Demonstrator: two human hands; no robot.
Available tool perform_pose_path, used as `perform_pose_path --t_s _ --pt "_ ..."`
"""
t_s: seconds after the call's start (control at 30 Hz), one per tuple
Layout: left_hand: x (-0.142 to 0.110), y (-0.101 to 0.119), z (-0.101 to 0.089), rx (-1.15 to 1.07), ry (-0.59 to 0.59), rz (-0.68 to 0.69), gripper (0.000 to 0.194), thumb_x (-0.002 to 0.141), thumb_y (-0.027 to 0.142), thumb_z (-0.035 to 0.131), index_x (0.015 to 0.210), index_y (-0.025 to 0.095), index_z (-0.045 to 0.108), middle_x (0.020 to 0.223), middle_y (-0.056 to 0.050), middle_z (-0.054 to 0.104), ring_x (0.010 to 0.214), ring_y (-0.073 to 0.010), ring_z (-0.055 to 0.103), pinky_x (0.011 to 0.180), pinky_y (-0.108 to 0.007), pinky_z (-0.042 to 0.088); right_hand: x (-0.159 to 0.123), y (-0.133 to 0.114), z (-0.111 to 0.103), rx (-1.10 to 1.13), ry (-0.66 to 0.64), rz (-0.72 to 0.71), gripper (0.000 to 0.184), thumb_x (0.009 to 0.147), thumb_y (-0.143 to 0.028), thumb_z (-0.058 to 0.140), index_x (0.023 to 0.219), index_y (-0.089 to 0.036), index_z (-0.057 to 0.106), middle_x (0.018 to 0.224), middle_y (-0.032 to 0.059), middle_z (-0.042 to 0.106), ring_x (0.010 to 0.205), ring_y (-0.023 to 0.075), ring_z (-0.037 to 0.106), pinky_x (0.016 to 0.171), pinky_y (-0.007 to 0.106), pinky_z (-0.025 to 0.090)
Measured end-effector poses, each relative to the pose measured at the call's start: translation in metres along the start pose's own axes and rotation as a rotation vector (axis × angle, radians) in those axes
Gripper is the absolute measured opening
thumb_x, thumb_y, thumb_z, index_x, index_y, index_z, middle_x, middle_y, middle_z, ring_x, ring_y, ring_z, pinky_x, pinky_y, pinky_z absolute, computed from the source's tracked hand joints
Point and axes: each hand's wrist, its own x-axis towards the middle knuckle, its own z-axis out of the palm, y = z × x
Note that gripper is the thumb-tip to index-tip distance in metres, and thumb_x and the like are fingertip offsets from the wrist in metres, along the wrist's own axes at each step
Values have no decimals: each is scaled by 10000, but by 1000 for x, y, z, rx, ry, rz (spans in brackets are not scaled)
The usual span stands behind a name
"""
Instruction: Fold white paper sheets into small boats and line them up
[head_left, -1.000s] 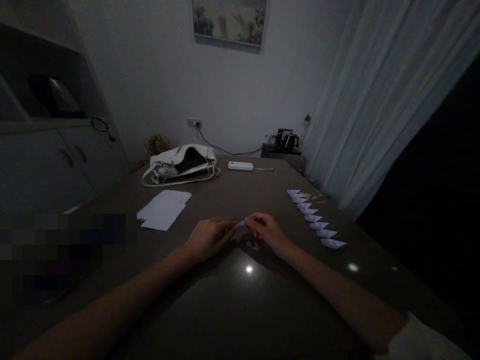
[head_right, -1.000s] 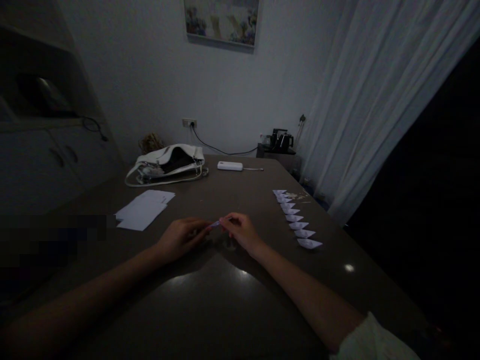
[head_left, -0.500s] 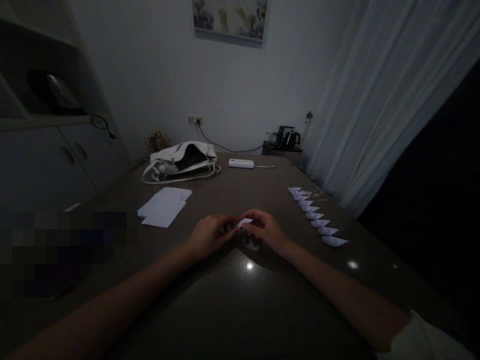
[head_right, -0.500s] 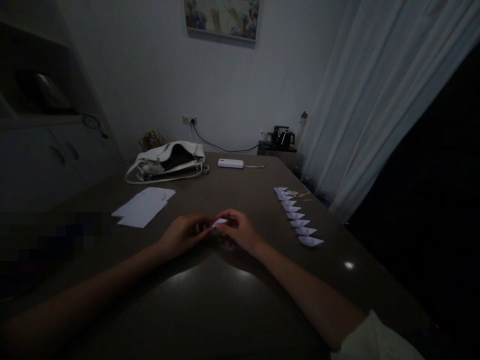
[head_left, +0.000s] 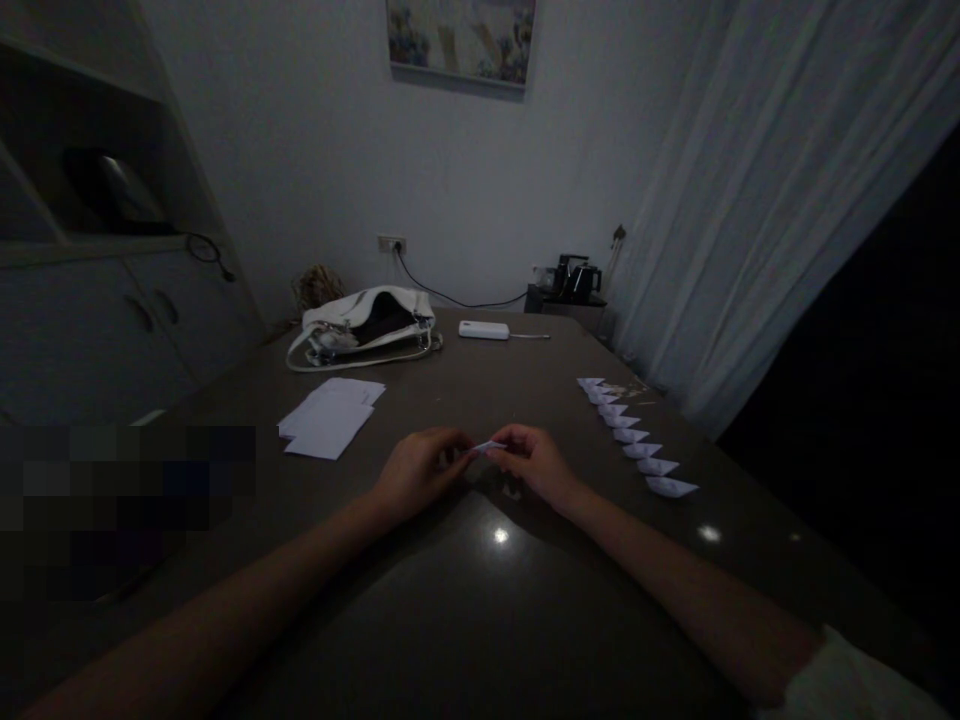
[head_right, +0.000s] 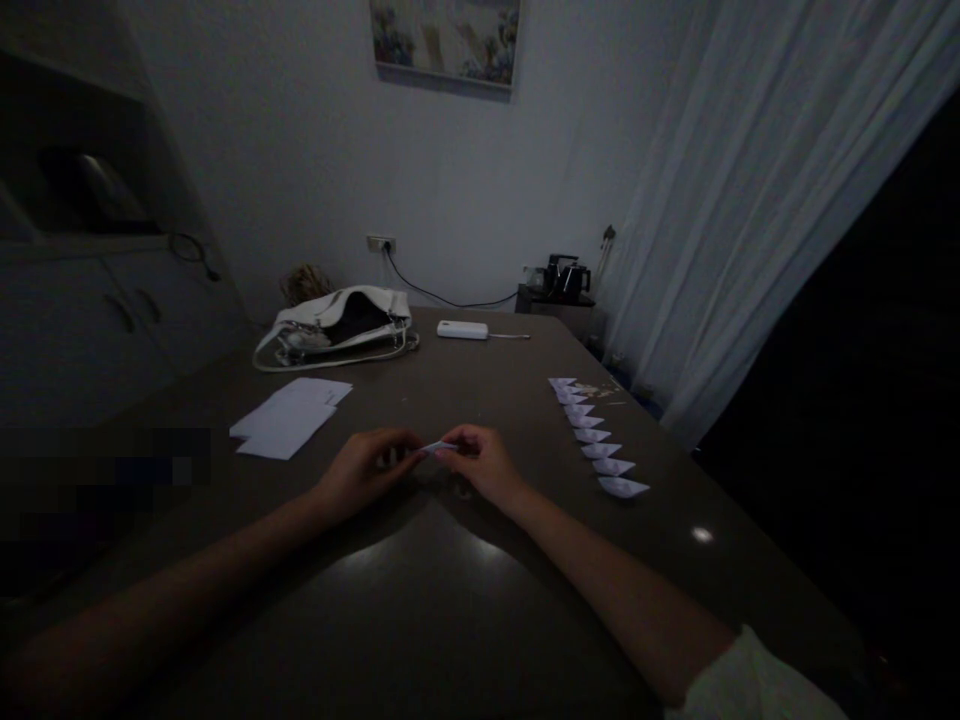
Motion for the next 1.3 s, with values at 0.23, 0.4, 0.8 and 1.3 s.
perform_pose_path --t_s 0.23,0.4,0.8,1.3 --pt "-2 3 0 16 -37 44 220 863 344 501 877 161 622 795 -37 635 686 -136 560 603 -216 389 -4 -4 0 -173 -54 -99 188 752 -331 646 772 -144 646 732 29 635 665 131 568 603 238 437" --pt "-2 6 -1 8 -59 41 218 862 340 498 880 158 617 790 -35 634 685 -137 558 602 -214 380 -5 -8 -1 -237 -58 -136 213 764 -343 642 768 -132 670 697 33 640 614 131 556 566 235 416" --pt "-2 5 0 -82 -67 39 182 847 286 496 776 142 582 678 3 556 613 -114 505 567 -207 337 -4 -4 0 -216 -81 -103 188 766 -326 629 783 -138 624 680 10 587 596 119 513 563 230 396" --pt "3 1 8 -472 -72 -139 379 883 441 441 721 122 568 634 13 530 597 -108 483 545 -203 347 -7 -5 0 -339 -98 -197 110 760 -246 587 714 -150 562 632 -22 488 566 98 446 511 196 338"
